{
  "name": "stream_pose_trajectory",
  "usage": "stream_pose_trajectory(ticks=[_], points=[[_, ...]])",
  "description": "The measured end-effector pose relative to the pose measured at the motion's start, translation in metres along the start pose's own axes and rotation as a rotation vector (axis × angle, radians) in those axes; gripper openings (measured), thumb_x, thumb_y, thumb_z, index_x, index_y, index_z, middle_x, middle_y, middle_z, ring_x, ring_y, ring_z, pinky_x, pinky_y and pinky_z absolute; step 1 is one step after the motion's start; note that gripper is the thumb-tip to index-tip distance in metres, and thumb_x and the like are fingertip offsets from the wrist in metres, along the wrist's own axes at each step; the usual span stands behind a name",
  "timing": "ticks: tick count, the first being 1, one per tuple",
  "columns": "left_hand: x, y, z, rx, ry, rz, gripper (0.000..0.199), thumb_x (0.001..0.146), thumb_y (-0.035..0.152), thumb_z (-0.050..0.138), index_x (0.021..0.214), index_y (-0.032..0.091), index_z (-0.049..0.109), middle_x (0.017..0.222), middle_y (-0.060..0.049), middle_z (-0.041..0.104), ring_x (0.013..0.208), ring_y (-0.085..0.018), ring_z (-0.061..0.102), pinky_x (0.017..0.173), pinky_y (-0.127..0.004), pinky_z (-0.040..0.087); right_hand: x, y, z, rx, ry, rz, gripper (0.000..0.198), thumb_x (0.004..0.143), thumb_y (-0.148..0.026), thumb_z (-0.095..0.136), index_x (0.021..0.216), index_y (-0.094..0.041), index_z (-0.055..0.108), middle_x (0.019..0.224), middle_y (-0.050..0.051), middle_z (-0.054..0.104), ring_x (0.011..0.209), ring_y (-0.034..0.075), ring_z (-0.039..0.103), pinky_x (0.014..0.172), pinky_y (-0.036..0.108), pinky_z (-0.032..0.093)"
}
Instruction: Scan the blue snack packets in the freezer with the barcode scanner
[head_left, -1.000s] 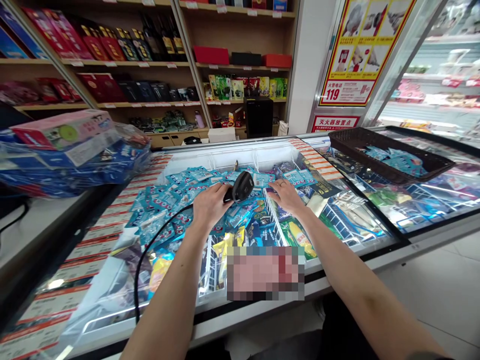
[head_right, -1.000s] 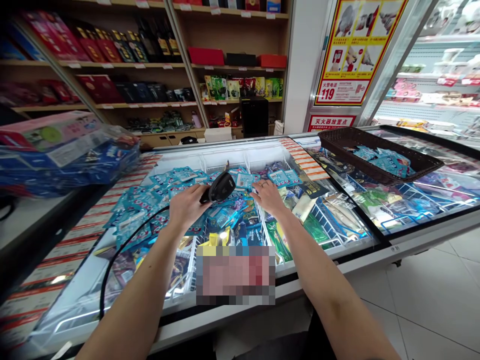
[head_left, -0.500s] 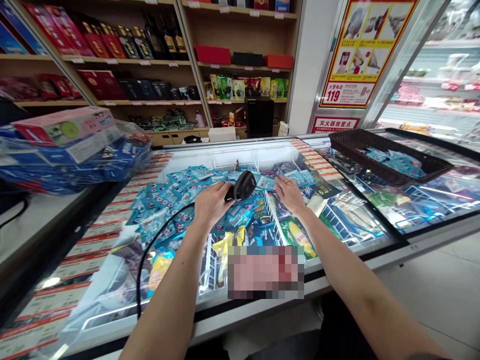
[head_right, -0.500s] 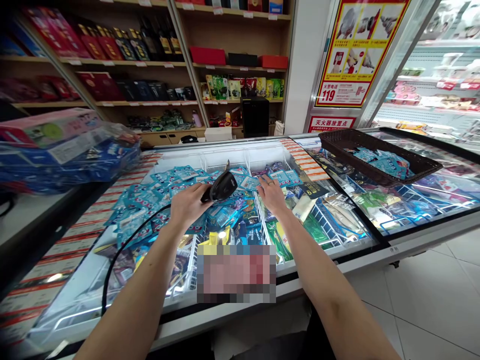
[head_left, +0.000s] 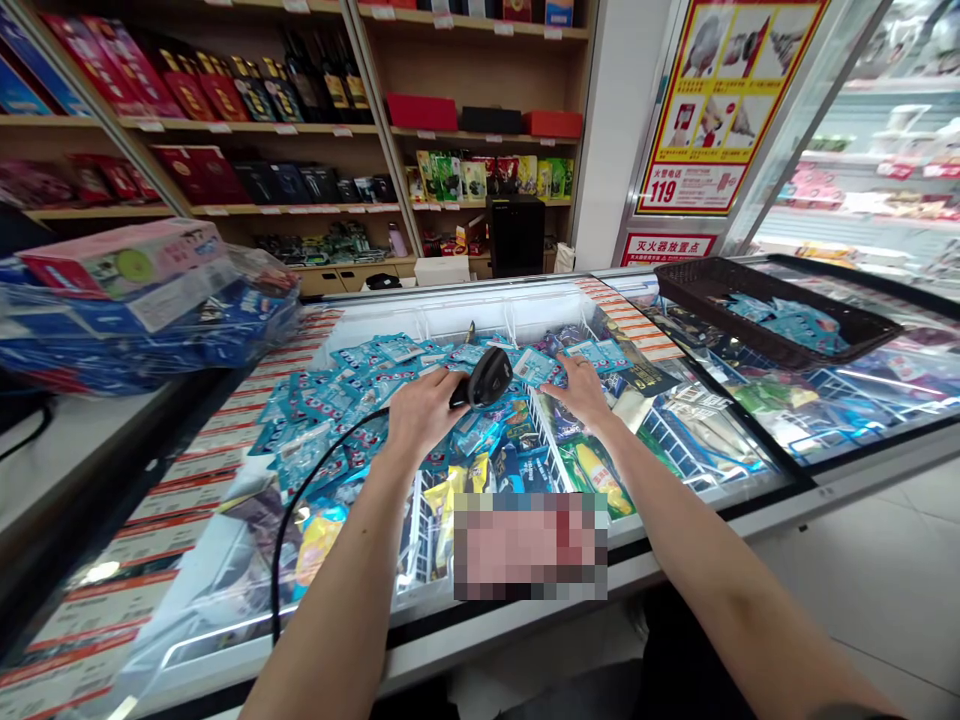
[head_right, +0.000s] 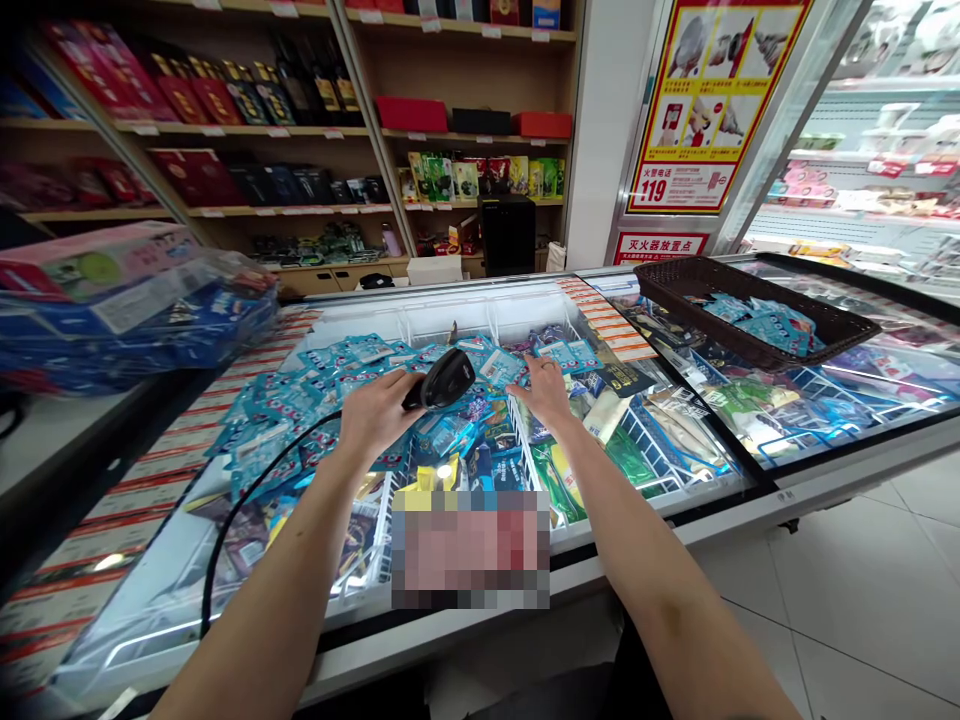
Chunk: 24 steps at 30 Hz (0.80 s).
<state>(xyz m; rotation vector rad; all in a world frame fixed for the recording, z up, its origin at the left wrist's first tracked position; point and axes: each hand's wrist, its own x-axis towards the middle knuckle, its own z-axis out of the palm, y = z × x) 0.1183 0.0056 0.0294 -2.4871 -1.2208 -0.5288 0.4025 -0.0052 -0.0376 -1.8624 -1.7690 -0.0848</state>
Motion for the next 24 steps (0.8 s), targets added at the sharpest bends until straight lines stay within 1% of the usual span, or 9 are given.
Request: stream_pose_trajectory(ticks=[1, 3, 6, 7, 9, 11, 13, 17, 24], points=[[0.0, 0.0, 0.0, 0.001, 0.0, 0.0, 0.031, 0.084, 0.038, 0.052, 0.111, 0.024, 0.057, 0.101, -0.007, 0.066, 0.092, -0.024, 0.063, 0.063, -0.03, 0.042, 0.001, 0.002, 0.0, 0.043, 0.022, 0.036, 0.068, 0.079, -0.051, 0.061, 0.134, -0.013, 0.047, 0.119, 0.016, 0.058, 0.109, 0.029, 0.053, 0.093, 0.04, 0.041], [0.0, 0.0, 0.001, 0.003, 0.004, 0.002, 0.031, 0.084, 0.038, 0.053, 0.111, 0.024, 0.057, 0.101, -0.007, 0.066, 0.092, -0.024, 0.063, 0.063, -0.03, 0.041, 0.002, 0.007, 0.0, 0.156, 0.07, 0.095, 0.061, 0.079, -0.049, 0.061, 0.128, -0.015, 0.052, 0.111, 0.013, 0.061, 0.101, 0.027, 0.057, 0.088, 0.039, 0.044], [0.0, 0.0, 0.002, 0.005, 0.015, 0.01, 0.03, 0.084, 0.038, 0.053, 0.11, 0.024, 0.057, 0.101, -0.006, 0.066, 0.09, -0.024, 0.063, 0.061, -0.03, 0.04, 0.002, 0.014, 0.0, 0.374, 0.127, 0.182, 0.046, 0.081, -0.045, 0.055, 0.117, -0.015, 0.058, 0.093, 0.009, 0.066, 0.081, 0.023, 0.062, 0.08, 0.04, 0.049], [0.0, 0.0, 0.002, 0.003, 0.016, 0.014, 0.03, 0.084, 0.039, 0.052, 0.11, 0.024, 0.058, 0.1, -0.006, 0.066, 0.09, -0.024, 0.063, 0.061, -0.03, 0.04, 0.002, 0.015, 0.0, 0.454, 0.143, 0.213, 0.045, 0.082, -0.044, 0.053, 0.115, -0.015, 0.058, 0.09, 0.008, 0.067, 0.075, 0.022, 0.062, 0.077, 0.04, 0.051], [0.0, 0.0, 0.002, -0.01, 0.012, 0.025, 0.03, 0.085, 0.038, 0.051, 0.111, 0.024, 0.058, 0.099, -0.006, 0.066, 0.089, -0.024, 0.063, 0.061, -0.03, 0.04, 0.001, 0.015, 0.0, 0.607, 0.17, 0.249, 0.043, 0.083, -0.045, 0.05, 0.115, -0.016, 0.057, 0.091, 0.007, 0.066, 0.069, 0.02, 0.062, 0.07, 0.04, 0.055], [0.0, 0.0, 0.002, -0.026, 0.002, 0.045, 0.031, 0.085, 0.038, 0.052, 0.112, 0.024, 0.058, 0.099, -0.006, 0.066, 0.089, -0.023, 0.063, 0.061, -0.03, 0.04, 0.0, 0.013, 0.0, 0.719, 0.201, 0.256, 0.044, 0.082, -0.046, 0.05, 0.114, -0.016, 0.056, 0.097, 0.008, 0.066, 0.07, 0.019, 0.062, 0.066, 0.039, 0.057], [0.0, 0.001, 0.002, -0.033, -0.009, 0.069, 0.032, 0.084, 0.037, 0.053, 0.113, 0.024, 0.058, 0.1, -0.005, 0.066, 0.089, -0.023, 0.063, 0.062, -0.03, 0.041, -0.001, 0.011, 0.0, 0.778, 0.214, 0.259, 0.044, 0.081, -0.046, 0.051, 0.113, -0.016, 0.055, 0.1, 0.009, 0.065, 0.073, 0.019, 0.062, 0.067, 0.04, 0.059], [0.0, 0.004, 0.002, -0.032, -0.027, 0.081, 0.032, 0.084, 0.037, 0.054, 0.113, 0.025, 0.057, 0.102, -0.005, 0.066, 0.089, -0.023, 0.063, 0.062, -0.03, 0.041, -0.001, 0.01, 0.003, 0.816, 0.194, 0.267, 0.042, 0.08, -0.046, 0.052, 0.111, -0.018, 0.055, 0.102, 0.008, 0.065, 0.076, 0.019, 0.063, 0.07, 0.042, 0.06], [0.001, 0.005, 0.001, -0.043, -0.035, 0.074, 0.033, 0.084, 0.037, 0.054, 0.114, 0.024, 0.057, 0.102, -0.005, 0.066, 0.089, -0.022, 0.063, 0.063, -0.029, 0.042, 0.0, 0.012, 0.006, 0.883, 0.202, 0.257, 0.041, 0.077, -0.045, 0.055, 0.107, -0.017, 0.055, 0.101, 0.008, 0.065, 0.078, 0.019, 0.064, 0.068, 0.041, 0.061]])
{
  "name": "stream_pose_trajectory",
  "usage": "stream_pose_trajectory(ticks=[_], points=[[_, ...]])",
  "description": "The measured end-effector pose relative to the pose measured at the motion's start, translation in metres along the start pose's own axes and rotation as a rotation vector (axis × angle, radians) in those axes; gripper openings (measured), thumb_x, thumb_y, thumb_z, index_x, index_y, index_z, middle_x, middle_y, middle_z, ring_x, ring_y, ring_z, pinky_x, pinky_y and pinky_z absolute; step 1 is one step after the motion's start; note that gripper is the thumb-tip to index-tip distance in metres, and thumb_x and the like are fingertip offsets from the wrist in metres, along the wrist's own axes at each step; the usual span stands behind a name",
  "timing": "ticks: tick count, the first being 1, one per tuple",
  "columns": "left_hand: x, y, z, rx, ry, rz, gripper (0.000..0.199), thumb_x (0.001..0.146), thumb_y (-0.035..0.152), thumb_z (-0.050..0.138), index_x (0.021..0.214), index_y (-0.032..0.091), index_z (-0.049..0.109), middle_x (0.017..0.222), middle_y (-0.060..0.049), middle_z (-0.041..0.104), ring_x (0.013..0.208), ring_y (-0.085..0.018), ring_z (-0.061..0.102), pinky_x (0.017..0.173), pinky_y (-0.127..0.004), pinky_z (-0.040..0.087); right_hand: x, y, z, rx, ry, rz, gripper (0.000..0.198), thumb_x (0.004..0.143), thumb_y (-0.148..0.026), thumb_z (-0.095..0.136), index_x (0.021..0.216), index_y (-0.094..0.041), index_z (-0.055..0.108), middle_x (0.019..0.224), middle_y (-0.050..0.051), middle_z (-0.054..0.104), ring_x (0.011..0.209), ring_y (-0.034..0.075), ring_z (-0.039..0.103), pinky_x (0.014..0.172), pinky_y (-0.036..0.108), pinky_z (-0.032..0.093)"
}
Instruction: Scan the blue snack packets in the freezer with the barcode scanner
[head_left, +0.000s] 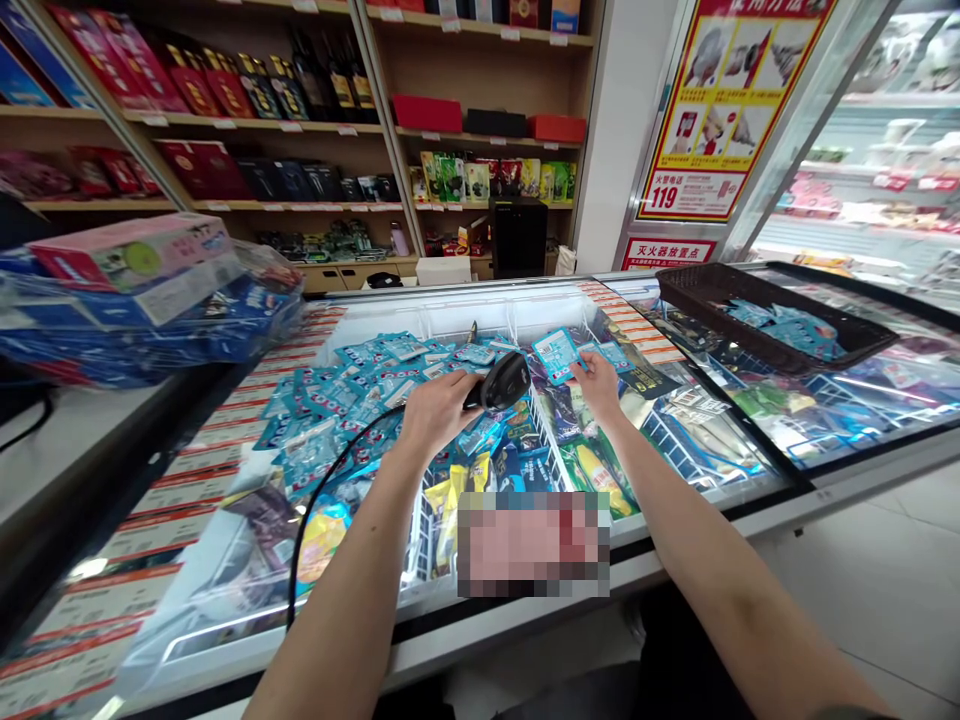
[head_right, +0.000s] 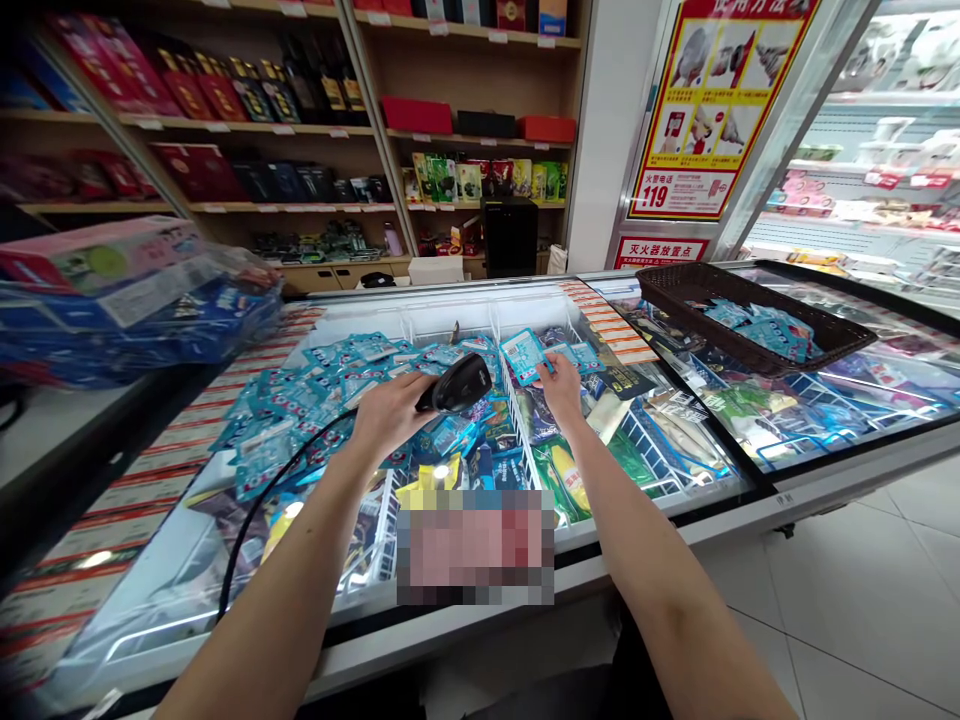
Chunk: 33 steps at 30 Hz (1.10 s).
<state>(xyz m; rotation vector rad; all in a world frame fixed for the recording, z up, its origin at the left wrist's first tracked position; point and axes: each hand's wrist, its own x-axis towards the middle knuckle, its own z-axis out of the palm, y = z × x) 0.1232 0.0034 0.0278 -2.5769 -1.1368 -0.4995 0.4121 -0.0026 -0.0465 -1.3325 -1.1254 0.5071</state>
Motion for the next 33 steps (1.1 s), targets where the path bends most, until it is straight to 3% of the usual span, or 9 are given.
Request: stream_pose_trajectory(ticks=[26, 33], points=[[0.0006, 0.0011, 0.001, -0.02, 0.007, -0.01, 0.032, 0.085, 0.039, 0.053, 0.113, 0.025, 0.057, 0.101, -0.005, 0.067, 0.087, -0.022, 0.064, 0.062, -0.029, 0.04, 0.0015, 0.0, 0.0016, 0.002, -0.04, 0.029, 0.039, 0.075, -0.044, 0.057, 0.105, -0.018, 0.057, 0.094, 0.006, 0.066, 0.075, 0.019, 0.064, 0.066, 0.04, 0.06], [0.0006, 0.0002, -0.0008, -0.024, 0.047, -0.032, 0.032, 0.086, 0.038, 0.052, 0.113, 0.024, 0.057, 0.099, -0.005, 0.067, 0.088, -0.023, 0.063, 0.062, -0.03, 0.04, 0.0003, -0.0065, -0.0063, -0.086, 0.068, -0.001, 0.047, 0.08, -0.045, 0.05, 0.118, -0.017, 0.05, 0.102, 0.01, 0.065, 0.074, 0.021, 0.065, 0.066, 0.04, 0.058]])
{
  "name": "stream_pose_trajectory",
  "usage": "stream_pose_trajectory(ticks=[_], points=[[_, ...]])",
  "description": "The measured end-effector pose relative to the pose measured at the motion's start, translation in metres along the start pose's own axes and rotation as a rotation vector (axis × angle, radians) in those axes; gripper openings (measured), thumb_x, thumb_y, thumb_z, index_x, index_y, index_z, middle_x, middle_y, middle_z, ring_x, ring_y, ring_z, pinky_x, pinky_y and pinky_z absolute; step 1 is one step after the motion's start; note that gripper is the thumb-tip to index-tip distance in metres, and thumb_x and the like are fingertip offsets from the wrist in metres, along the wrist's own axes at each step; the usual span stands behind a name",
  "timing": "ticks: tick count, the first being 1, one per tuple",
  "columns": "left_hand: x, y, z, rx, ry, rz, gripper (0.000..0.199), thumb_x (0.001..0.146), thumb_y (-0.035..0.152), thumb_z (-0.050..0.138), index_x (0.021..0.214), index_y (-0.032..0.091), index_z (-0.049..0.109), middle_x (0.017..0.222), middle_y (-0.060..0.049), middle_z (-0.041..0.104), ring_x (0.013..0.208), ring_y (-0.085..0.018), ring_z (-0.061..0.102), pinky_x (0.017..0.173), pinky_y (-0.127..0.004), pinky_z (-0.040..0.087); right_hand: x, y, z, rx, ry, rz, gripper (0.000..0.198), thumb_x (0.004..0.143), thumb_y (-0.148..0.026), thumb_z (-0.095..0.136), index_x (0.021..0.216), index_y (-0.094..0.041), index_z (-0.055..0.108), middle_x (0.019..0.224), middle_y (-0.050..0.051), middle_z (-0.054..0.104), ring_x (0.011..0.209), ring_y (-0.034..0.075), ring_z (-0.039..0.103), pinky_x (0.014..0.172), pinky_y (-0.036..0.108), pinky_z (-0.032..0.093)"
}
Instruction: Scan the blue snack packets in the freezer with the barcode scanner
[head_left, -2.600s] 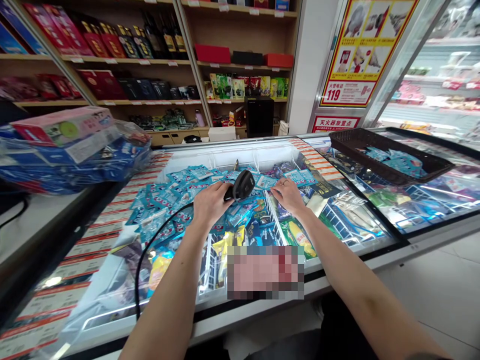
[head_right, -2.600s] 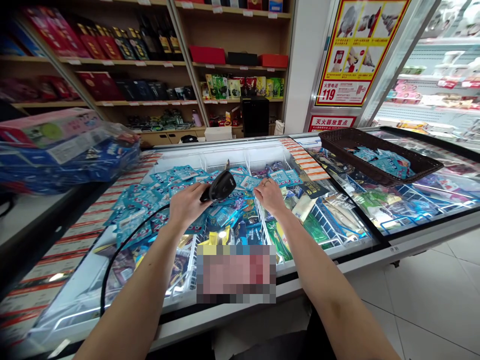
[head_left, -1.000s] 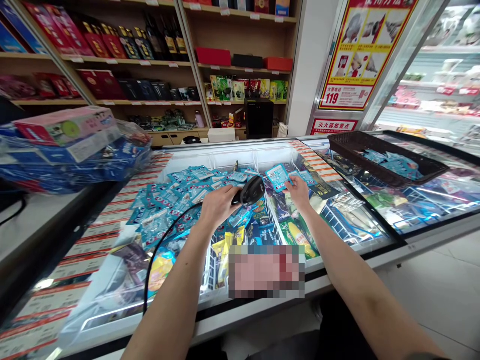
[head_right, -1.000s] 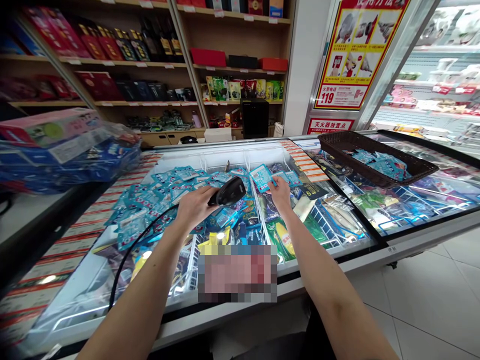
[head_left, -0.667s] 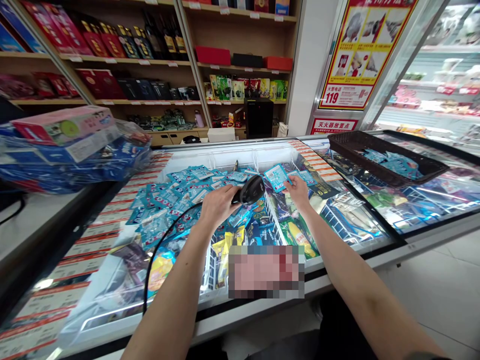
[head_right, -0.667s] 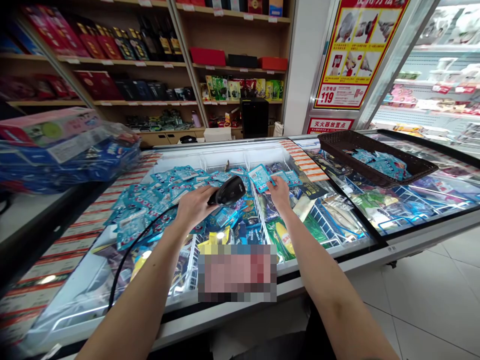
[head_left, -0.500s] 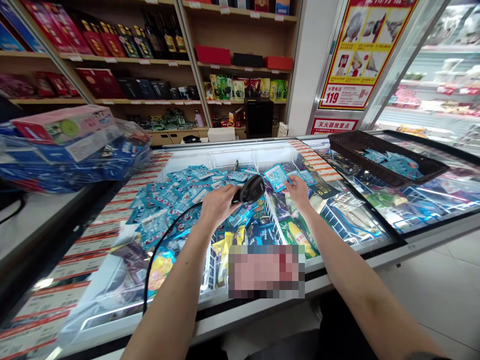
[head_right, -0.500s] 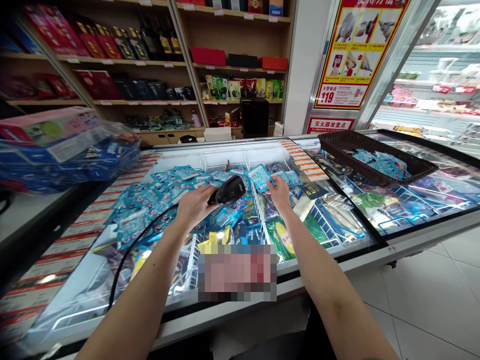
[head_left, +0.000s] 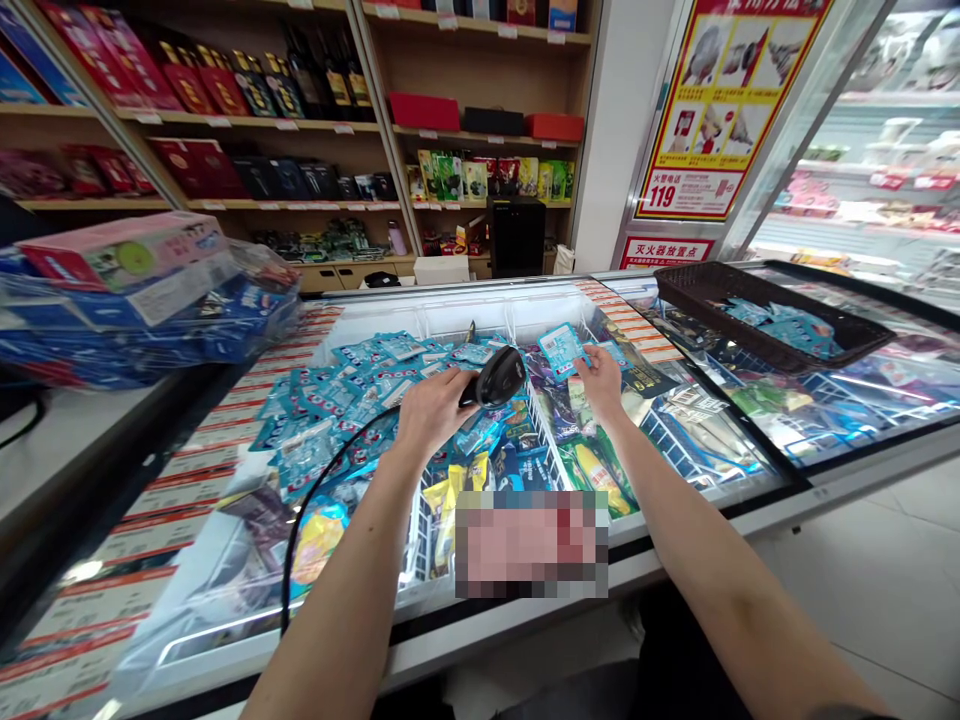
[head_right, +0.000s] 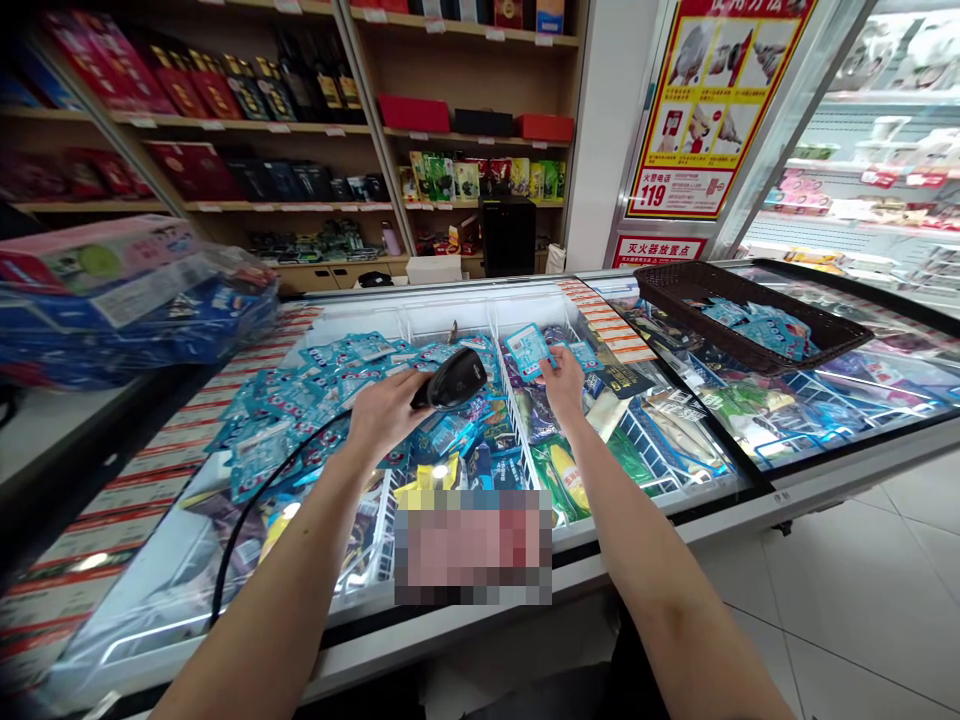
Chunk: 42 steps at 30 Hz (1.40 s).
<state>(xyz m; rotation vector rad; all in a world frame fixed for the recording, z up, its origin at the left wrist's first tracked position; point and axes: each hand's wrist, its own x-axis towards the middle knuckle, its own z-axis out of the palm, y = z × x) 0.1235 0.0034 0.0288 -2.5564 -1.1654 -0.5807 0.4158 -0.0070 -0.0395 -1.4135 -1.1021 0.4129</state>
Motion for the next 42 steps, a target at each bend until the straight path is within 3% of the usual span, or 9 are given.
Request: stream_pose_trajectory(ticks=[3, 7, 17, 22, 25, 28, 37, 42], points=[[0.0, -0.001, -0.001, 0.002, 0.011, -0.017, 0.032, 0.086, 0.039, 0.05, 0.113, 0.024, 0.058, 0.1, -0.006, 0.067, 0.09, -0.024, 0.063, 0.063, -0.031, 0.041, 0.003, -0.003, -0.012, -0.135, 0.103, 0.011, 0.046, 0.081, -0.041, 0.049, 0.12, -0.016, 0.05, 0.092, 0.009, 0.066, 0.066, 0.021, 0.064, 0.069, 0.041, 0.055], [-0.001, -0.002, -0.001, 0.016, 0.017, -0.03, 0.032, 0.086, 0.041, 0.05, 0.112, 0.023, 0.058, 0.102, -0.007, 0.066, 0.092, -0.024, 0.063, 0.063, -0.03, 0.041, 0.008, -0.006, -0.031, -0.354, 0.234, 0.034, 0.043, 0.083, -0.035, 0.045, 0.119, -0.014, 0.052, 0.096, 0.012, 0.065, 0.084, 0.027, 0.063, 0.083, 0.045, 0.047], [-0.002, -0.006, 0.002, 0.029, 0.037, -0.018, 0.031, 0.084, 0.039, 0.053, 0.111, 0.024, 0.058, 0.1, -0.005, 0.066, 0.089, -0.023, 0.063, 0.061, -0.029, 0.04, 0.003, -0.008, -0.047, -0.737, 0.214, 0.18, 0.036, 0.081, -0.019, 0.046, 0.115, -0.014, 0.057, 0.108, 0.014, 0.06, 0.11, 0.028, 0.048, 0.093, 0.04, 0.035], [-0.002, -0.005, 0.002, 0.039, 0.04, -0.013, 0.031, 0.085, 0.04, 0.052, 0.112, 0.024, 0.057, 0.1, -0.005, 0.066, 0.089, -0.023, 0.063, 0.06, -0.029, 0.039, -0.005, -0.016, -0.042, -0.851, 0.178, 0.023, 0.033, 0.082, -0.026, 0.05, 0.113, -0.016, 0.058, 0.109, 0.014, 0.057, 0.112, 0.028, 0.041, 0.093, 0.04, 0.032], [-0.002, -0.006, 0.002, 0.041, 0.042, -0.019, 0.03, 0.084, 0.039, 0.053, 0.11, 0.024, 0.058, 0.1, -0.005, 0.066, 0.088, -0.023, 0.063, 0.059, -0.029, 0.038, -0.01, -0.021, -0.037, -0.874, 0.053, -0.113, 0.024, 0.084, -0.031, 0.053, 0.102, -0.02, 0.064, 0.097, 0.009, 0.058, 0.102, 0.025, 0.046, 0.092, 0.037, 0.034], [-0.002, -0.006, 0.002, 0.025, 0.048, -0.03, 0.029, 0.085, 0.038, 0.053, 0.109, 0.024, 0.058, 0.101, -0.005, 0.066, 0.089, -0.023, 0.063, 0.061, -0.029, 0.039, -0.013, -0.021, -0.033, -0.912, -0.044, -0.153, 0.018, 0.083, -0.026, 0.055, 0.096, -0.02, 0.067, 0.094, 0.009, 0.058, 0.095, 0.024, 0.05, 0.09, 0.035, 0.037], [-0.003, -0.009, -0.001, 0.009, 0.051, -0.09, 0.029, 0.084, 0.036, 0.053, 0.111, 0.024, 0.058, 0.105, -0.006, 0.066, 0.096, -0.025, 0.062, 0.067, -0.03, 0.042, -0.002, 0.0, -0.032, -0.997, 0.065, -0.241, 0.026, 0.088, -0.022, 0.044, 0.095, -0.018, 0.069, 0.097, 0.013, 0.059, 0.091, 0.026, 0.049, 0.087, 0.04, 0.038], [-0.005, -0.012, 0.0, 0.035, 0.056, -0.11, 0.032, 0.085, 0.036, 0.051, 0.114, 0.023, 0.057, 0.106, -0.006, 0.066, 0.097, -0.025, 0.061, 0.067, -0.031, 0.043, -0.003, 0.003, -0.029, -1.013, 0.072, -0.219, 0.028, 0.089, -0.023, 0.042, 0.1, -0.018, 0.068, 0.103, 0.015, 0.059, 0.097, 0.028, 0.048, 0.085, 0.042, 0.038]])
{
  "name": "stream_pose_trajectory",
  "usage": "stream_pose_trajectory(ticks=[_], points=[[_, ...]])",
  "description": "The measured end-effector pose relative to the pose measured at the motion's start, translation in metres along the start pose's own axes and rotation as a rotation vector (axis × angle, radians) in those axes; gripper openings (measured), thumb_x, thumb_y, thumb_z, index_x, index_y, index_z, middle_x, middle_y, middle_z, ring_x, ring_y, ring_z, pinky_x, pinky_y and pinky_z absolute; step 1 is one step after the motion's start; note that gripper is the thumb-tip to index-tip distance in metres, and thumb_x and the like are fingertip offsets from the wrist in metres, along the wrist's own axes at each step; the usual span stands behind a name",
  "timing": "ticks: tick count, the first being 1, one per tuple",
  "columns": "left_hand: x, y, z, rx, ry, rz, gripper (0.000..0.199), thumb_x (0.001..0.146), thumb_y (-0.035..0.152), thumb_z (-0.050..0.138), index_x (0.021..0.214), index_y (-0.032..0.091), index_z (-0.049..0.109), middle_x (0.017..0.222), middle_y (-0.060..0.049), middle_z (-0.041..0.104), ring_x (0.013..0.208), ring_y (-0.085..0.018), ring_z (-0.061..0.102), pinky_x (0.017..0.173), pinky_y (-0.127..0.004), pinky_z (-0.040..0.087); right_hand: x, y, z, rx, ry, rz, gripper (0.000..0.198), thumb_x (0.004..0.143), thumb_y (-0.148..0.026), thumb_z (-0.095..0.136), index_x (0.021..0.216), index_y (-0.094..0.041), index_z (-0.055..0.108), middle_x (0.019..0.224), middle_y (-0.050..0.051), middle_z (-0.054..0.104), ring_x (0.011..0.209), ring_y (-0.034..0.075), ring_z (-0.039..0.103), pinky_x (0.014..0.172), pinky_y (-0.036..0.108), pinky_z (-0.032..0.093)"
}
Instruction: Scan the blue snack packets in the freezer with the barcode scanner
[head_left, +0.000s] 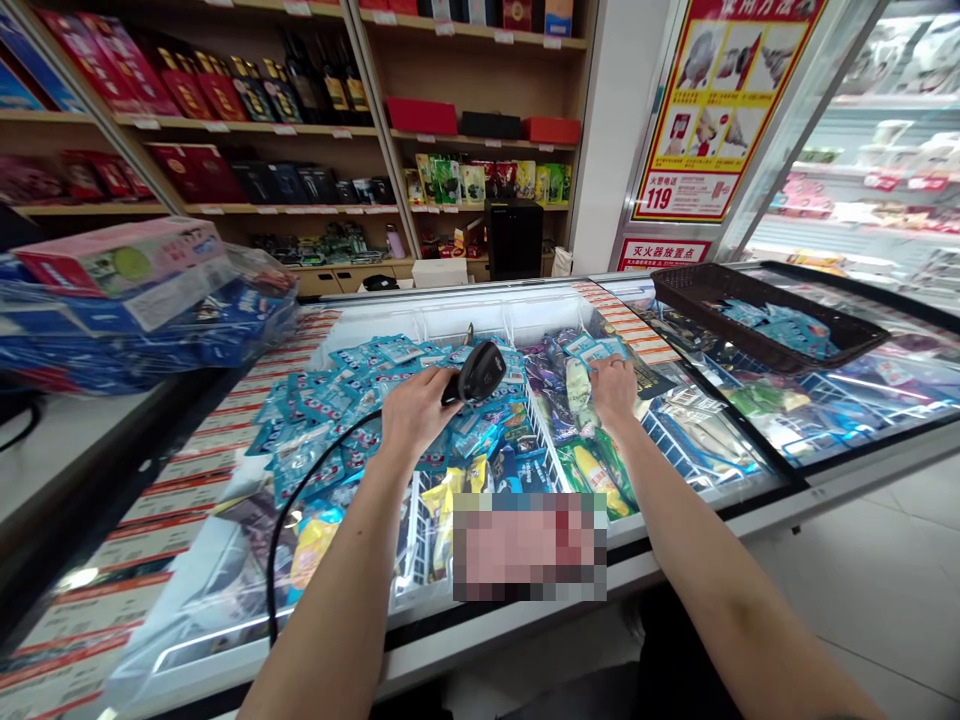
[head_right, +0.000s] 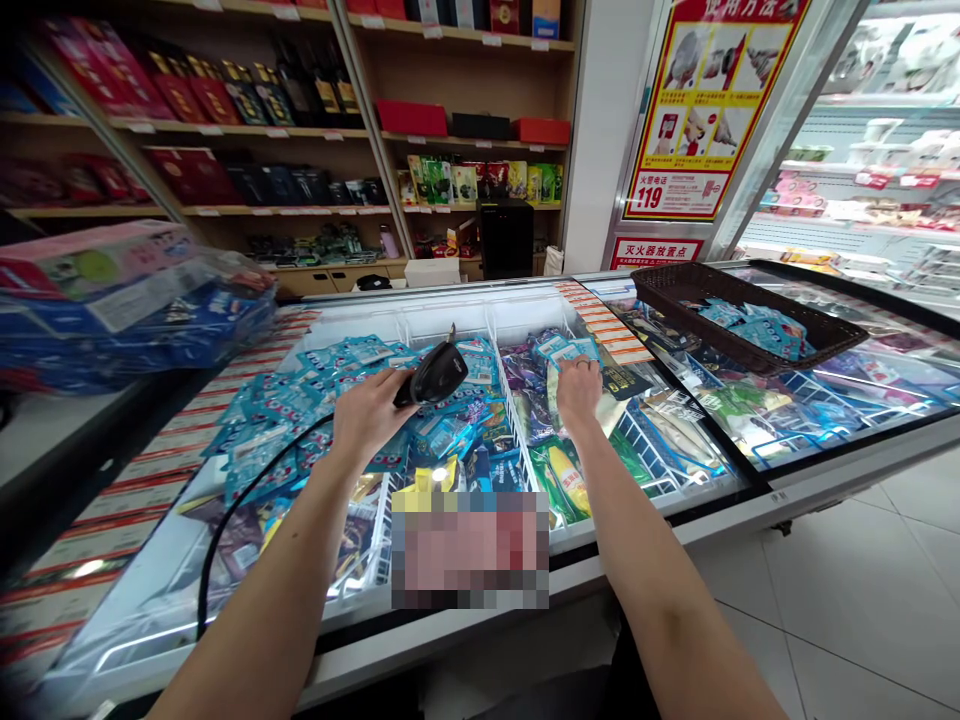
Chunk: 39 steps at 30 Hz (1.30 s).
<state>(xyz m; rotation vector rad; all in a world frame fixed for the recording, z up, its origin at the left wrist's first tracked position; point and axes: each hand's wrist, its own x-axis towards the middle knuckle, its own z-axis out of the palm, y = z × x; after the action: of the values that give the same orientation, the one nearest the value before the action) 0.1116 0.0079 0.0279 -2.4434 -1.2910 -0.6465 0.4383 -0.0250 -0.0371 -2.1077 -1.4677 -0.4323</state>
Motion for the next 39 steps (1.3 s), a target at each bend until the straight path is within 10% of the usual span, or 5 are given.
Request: stream_pose_trajectory(ticks=[6, 15, 23, 34, 39], points=[[-0.001, -0.003, 0.0, 0.011, -0.002, -0.012, 0.033, 0.086, 0.034, 0.05, 0.116, 0.024, 0.057, 0.105, -0.006, 0.066, 0.098, -0.025, 0.061, 0.067, -0.031, 0.042, -0.003, -0.01, -0.006, 0.015, 0.046, -0.042, 0.03, 0.091, -0.027, 0.04, 0.103, -0.019, 0.066, 0.106, 0.014, 0.061, 0.103, 0.03, 0.048, 0.088, 0.046, 0.037], [-0.002, -0.003, -0.003, 0.012, -0.02, -0.027, 0.034, 0.084, 0.035, 0.052, 0.115, 0.024, 0.057, 0.105, -0.006, 0.066, 0.097, -0.024, 0.061, 0.069, -0.031, 0.042, -0.008, -0.041, 0.0, 0.331, -0.257, -0.632, 0.044, 0.093, -0.023, 0.038, 0.137, -0.022, 0.045, 0.136, 0.005, 0.052, 0.123, 0.02, 0.046, 0.103, 0.039, 0.037], [-0.001, -0.001, -0.003, 0.004, -0.026, -0.014, 0.032, 0.085, 0.036, 0.051, 0.114, 0.024, 0.058, 0.104, -0.007, 0.066, 0.098, -0.025, 0.061, 0.069, -0.031, 0.043, -0.005, -0.046, -0.001, 0.305, -0.401, -0.704, 0.051, 0.089, -0.014, 0.041, 0.138, -0.03, 0.043, 0.143, -0.002, 0.046, 0.134, 0.021, 0.036, 0.107, 0.043, 0.032], [-0.002, -0.002, -0.004, -0.013, -0.033, 0.0, 0.032, 0.084, 0.035, 0.052, 0.113, 0.023, 0.058, 0.106, -0.007, 0.066, 0.098, -0.025, 0.061, 0.068, -0.031, 0.042, -0.009, -0.054, -0.02, 0.346, -0.301, -0.576, 0.03, 0.091, -0.025, 0.044, 0.108, -0.028, 0.069, 0.096, 0.003, 0.067, 0.099, 0.02, 0.055, 0.094, 0.038, 0.037], [-0.002, -0.002, -0.005, -0.016, -0.033, 0.01, 0.032, 0.083, 0.035, 0.053, 0.112, 0.023, 0.058, 0.105, -0.007, 0.066, 0.097, -0.026, 0.061, 0.067, -0.031, 0.043, -0.005, -0.044, -0.007, 0.303, -0.186, -0.475, 0.04, 0.09, -0.025, 0.044, 0.128, -0.023, 0.056, 0.128, 0.007, 0.056, 0.118, 0.023, 0.046, 0.101, 0.039, 0.035]])
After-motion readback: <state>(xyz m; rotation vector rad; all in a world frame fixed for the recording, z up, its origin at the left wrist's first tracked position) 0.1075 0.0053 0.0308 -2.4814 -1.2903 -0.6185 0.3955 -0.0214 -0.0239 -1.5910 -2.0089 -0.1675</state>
